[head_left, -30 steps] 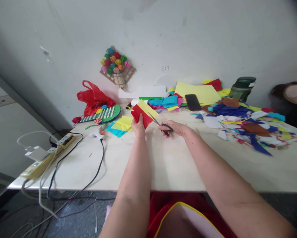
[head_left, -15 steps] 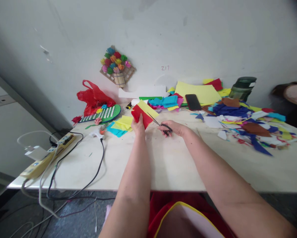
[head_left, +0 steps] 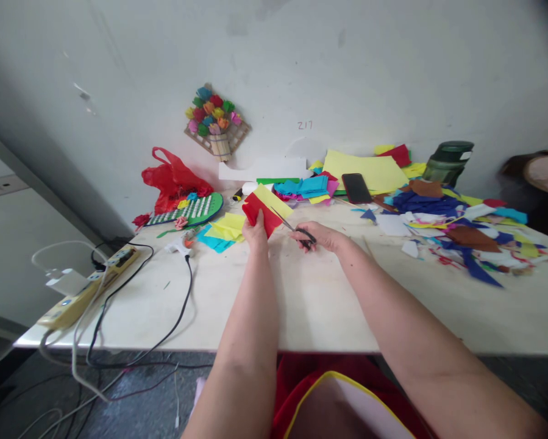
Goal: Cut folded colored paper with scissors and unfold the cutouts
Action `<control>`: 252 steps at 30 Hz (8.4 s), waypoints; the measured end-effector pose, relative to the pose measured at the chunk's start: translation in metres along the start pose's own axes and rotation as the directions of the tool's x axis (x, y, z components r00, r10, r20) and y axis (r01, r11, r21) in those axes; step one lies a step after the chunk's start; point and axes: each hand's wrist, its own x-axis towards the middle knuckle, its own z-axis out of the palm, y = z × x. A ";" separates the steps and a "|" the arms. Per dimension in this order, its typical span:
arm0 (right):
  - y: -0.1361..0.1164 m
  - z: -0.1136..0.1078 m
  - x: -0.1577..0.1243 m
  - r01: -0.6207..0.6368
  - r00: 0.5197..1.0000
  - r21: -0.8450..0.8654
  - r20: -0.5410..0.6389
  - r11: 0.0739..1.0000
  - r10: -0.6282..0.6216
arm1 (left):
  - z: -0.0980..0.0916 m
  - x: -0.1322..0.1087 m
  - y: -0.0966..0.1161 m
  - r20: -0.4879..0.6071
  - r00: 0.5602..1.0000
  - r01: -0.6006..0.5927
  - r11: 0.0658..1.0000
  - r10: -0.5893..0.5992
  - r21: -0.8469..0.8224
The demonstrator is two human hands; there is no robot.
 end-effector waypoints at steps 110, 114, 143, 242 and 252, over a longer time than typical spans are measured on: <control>-0.007 0.007 0.001 0.034 0.998 0.072 -0.063 0.997 -0.029 | 0.002 -0.006 0.007 0.022 0.999 0.040 0.999 -0.040 -0.026; -0.007 0.008 0.001 0.042 0.997 0.078 -0.067 0.996 -0.037 | 0.002 -0.006 0.008 0.022 0.999 0.042 0.998 -0.042 -0.037; -0.006 0.008 0.001 0.033 0.997 0.078 -0.078 0.996 -0.027 | 0.004 -0.009 0.009 0.071 0.991 0.111 0.994 -0.112 0.014; -0.007 0.011 0.002 -0.005 0.989 0.198 -0.144 0.980 0.034 | 0.004 -0.018 0.008 0.204 0.971 0.127 0.992 -0.127 0.014; -0.009 0.012 0.002 -0.004 0.984 0.186 -0.177 0.983 0.037 | 0.004 -0.018 0.005 0.226 0.966 0.123 0.992 -0.127 0.031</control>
